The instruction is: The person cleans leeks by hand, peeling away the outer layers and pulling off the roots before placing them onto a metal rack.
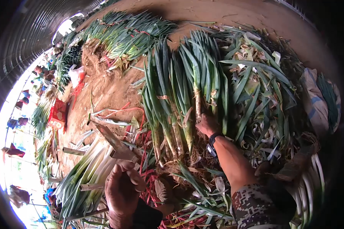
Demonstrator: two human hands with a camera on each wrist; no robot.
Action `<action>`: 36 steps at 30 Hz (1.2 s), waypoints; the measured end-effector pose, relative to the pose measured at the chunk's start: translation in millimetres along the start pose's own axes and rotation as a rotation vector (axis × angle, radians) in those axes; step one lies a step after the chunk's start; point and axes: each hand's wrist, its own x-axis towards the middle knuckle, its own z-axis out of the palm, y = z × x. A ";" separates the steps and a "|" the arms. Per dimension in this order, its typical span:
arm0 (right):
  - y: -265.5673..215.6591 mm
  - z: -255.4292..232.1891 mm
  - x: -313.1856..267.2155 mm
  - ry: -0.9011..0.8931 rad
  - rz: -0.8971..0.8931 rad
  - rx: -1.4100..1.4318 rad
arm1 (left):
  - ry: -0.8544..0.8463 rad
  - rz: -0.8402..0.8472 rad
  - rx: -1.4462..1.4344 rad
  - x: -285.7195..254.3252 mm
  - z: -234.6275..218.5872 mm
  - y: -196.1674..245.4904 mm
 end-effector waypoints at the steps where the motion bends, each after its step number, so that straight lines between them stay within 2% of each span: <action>1: -2.6 -6.0 0.6 -0.019 -0.002 -0.001 | -0.004 -0.006 0.014 2.6 5.2 -0.6; 2: -1.8 -9.6 0.2 -0.050 0.021 0.085 | -0.009 -0.011 0.027 4.5 8.7 0.1; 3: -1.8 -13.6 -0.6 -0.079 0.047 0.170 | -0.092 -0.015 -0.067 8.2 5.2 -1.4; 4: 0.8 -15.9 -11.7 -0.120 0.041 0.563 | -0.112 -0.015 -0.055 10.0 6.3 -1.2; 7: -12.3 -58.3 -63.8 -0.270 0.009 0.730 | -0.198 -0.002 -0.039 15.9 14.1 3.5; 8: -1.2 -60.0 -75.6 -0.388 -0.059 0.727 | -0.185 -0.001 -0.032 18.1 16.5 3.9; 9: -23.0 -87.6 -113.3 -0.449 0.018 0.730 | -0.173 -0.001 -0.024 19.8 19.2 3.6; 11: -37.2 -100.8 -175.2 -0.541 0.033 0.790 | -0.171 0.009 -0.012 18.4 26.3 5.3; 12: -17.3 -75.9 -191.0 -0.579 -0.033 0.845 | -0.201 0.017 0.001 18.7 28.8 4.9; 13: 16.0 -47.1 -195.5 -0.594 0.029 0.633 | -0.227 0.024 0.013 19.8 29.4 2.2; 14: 14.3 -49.6 -202.1 -0.607 0.091 0.421 | -0.248 0.031 0.026 19.6 29.0 -0.6; 16: 15.7 -61.1 -222.1 -0.485 0.096 0.586 | -0.304 0.035 0.039 15.0 27.1 -6.1; 18: -6.2 -84.9 -235.6 -0.380 0.067 0.837 | -0.329 0.069 0.077 6.7 27.1 -9.7; 20: -14.9 -109.7 -238.6 -0.453 0.095 0.983 | -0.354 0.083 0.081 -1.9 28.2 -10.7; 23: -70.9 -173.7 -267.0 -0.390 0.049 1.095 | -0.311 0.104 0.150 -3.8 31.2 -28.2; 24: -57.4 -175.2 -263.4 -0.396 -0.011 1.078 | -0.246 0.147 0.228 -3.1 35.9 -39.4; 26: -73.6 -192.5 -283.5 -0.382 -0.006 1.168 | -0.185 0.169 0.487 8.2 36.4 -81.2; 27: -77.2 -193.5 -292.8 -0.390 -0.036 1.163 | -0.333 0.467 0.870 36.5 17.2 -130.5; 29: -79.9 -197.1 -310.6 -0.393 -0.097 1.161 | -0.558 0.577 1.238 26.6 6.5 -157.5; 31: -74.4 -203.8 -328.7 -0.301 -0.237 0.947 | -0.582 0.417 1.053 38.9 -13.3 -185.4; 32: -77.9 -216.4 -344.0 -0.273 -0.274 0.856 | -0.482 0.352 1.178 31.2 -14.7 -179.5; 33: -81.8 -230.3 -355.3 -0.265 -0.263 0.926 | -0.390 0.276 1.301 23.3 -16.2 -173.4; 34: -88.3 -249.2 -369.6 -0.280 -0.303 1.079 | -0.295 0.271 1.387 36.8 -32.1 -191.5; 35: -89.4 -266.9 -380.7 -0.318 -0.324 1.154 | -0.332 0.177 1.407 45.4 -40.5 -196.5; 36: -85.0 -278.4 -386.9 -0.352 -0.346 1.235 | -0.318 0.239 1.410 39.5 -36.3 -190.5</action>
